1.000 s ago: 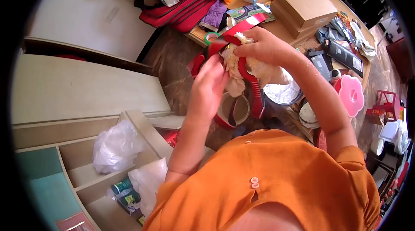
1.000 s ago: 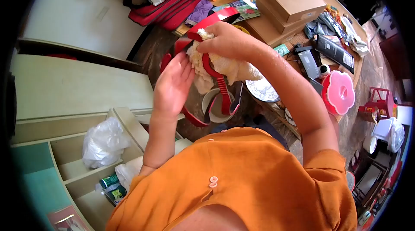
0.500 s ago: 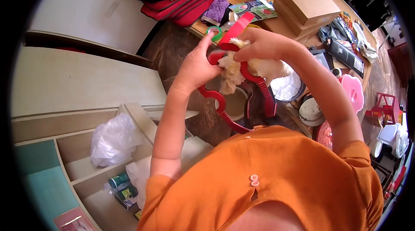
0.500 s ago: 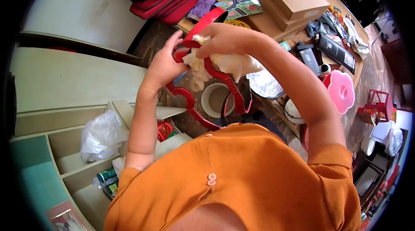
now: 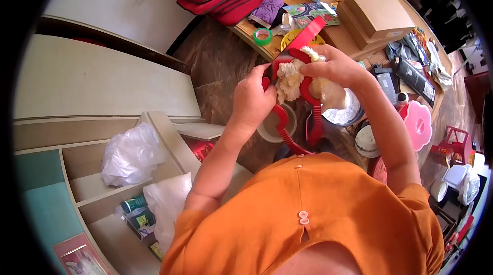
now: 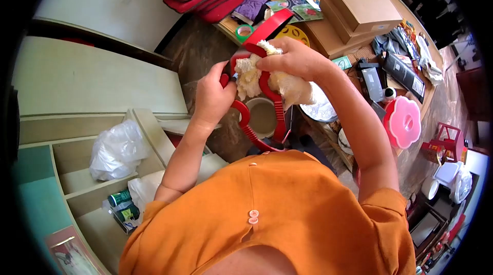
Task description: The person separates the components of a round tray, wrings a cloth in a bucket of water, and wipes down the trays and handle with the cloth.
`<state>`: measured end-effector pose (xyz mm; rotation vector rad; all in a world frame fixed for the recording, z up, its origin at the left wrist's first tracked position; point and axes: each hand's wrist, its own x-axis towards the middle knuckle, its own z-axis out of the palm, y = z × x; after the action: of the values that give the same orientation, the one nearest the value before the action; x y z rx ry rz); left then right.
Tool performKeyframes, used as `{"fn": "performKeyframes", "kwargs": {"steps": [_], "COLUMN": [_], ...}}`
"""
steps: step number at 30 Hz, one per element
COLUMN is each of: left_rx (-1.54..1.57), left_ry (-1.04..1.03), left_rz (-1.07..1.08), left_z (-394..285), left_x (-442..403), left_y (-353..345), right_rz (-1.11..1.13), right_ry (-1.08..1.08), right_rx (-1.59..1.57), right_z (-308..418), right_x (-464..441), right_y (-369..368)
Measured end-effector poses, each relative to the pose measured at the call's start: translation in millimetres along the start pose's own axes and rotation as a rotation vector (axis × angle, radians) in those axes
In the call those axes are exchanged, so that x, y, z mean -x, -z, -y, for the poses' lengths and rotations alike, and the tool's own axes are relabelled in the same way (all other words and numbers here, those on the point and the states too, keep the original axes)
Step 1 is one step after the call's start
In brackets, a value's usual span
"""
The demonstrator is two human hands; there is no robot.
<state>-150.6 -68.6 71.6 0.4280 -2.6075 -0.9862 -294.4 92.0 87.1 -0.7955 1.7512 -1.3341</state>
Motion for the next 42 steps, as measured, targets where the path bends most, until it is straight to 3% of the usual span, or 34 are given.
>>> {"fn": "performKeyframes", "kwargs": {"steps": [4,7,9,11,14,16,17,20,23,27,29,33,34,35,36,38,39,41,42], "left_rx": [-0.137,-0.239,-0.291,-0.333,-0.309,-0.392,-0.367,-0.307,-0.217,-0.175,-0.182,-0.090,-0.103,-0.118,-0.153,-0.212,-0.232,-0.275,-0.300], "left_ry": [-0.106,-0.045,-0.004,-0.009,-0.040,-0.175,-0.139,0.021,0.029,0.174,0.102,0.175,0.163,0.149,0.125,0.063,0.059,0.052,0.045], "left_rz": [-0.085,-0.088,-0.087,-0.090,-0.035,0.049,0.026,-0.045,-0.129,-0.065,-0.184,-0.197,-0.198,-0.194,-0.203,-0.224,-0.203,-0.158,-0.144], "left_z": [-4.6,-3.1,-2.4,1.1,-5.3,-1.9,-1.6,-7.6,-3.4,5.4,11.4,27.3,24.0,21.5,21.1,17.8,16.1,15.9,19.5], "left_x": [-7.6,-14.9,-14.7,-14.9,-19.3,-17.9,-16.9,-18.7,-18.7,-20.2,-20.8,-28.4,-29.1,-28.7,-27.9,-28.4,-28.0,-26.3,-25.2], "left_y": [7.9,15.2,15.8,8.0,2.3,1.7,0.3,-0.5,-4.7,-3.0,1.2,30.7,37.4,42.3,44.0,44.4,44.8,46.6,46.8], "right_rz": [0.005,-0.349,-0.608,-0.695,-0.788,-0.640,-0.729,-0.880,-0.834,-0.681,-0.430,-0.406,-0.295,-0.340,-0.342,-0.263,-0.304,-0.534,-0.507], "right_ry": [-0.049,-0.082,0.042,0.161,0.600,0.549,0.642,0.582,0.488,0.517,0.347,0.100,-0.034,-0.135,-0.155,-0.123,-0.085,-0.158,-0.106], "right_rx": [0.198,0.166,0.134,-0.059,0.388,0.708,0.848,1.118,1.140,1.096,1.124,0.818,0.573,0.283,-0.094,-0.502,-0.520,-0.082,-0.249], "right_z": [-0.4,6.8,15.7,40.5,31.2,11.6,5.5,4.8,9.0,-2.5,-9.1,-38.7,-27.2,-30.5,-25.3,-27.8,-31.1,1.2,-1.5], "right_x": [6.1,26.9,38.0,45.7,23.2,5.8,-4.1,-27.0,-40.5,-23.4,-1.0,37.0,43.7,52.0,61.4,69.7,72.0,82.5,84.7], "right_y": [25.5,33.4,26.8,-3.2,-54.8,-88.1,-88.6,-71.3,-64.1,-79.4,-84.6,-66.2,-48.0,-34.6,-23.7,6.3,15.9,14.8,18.6]}}
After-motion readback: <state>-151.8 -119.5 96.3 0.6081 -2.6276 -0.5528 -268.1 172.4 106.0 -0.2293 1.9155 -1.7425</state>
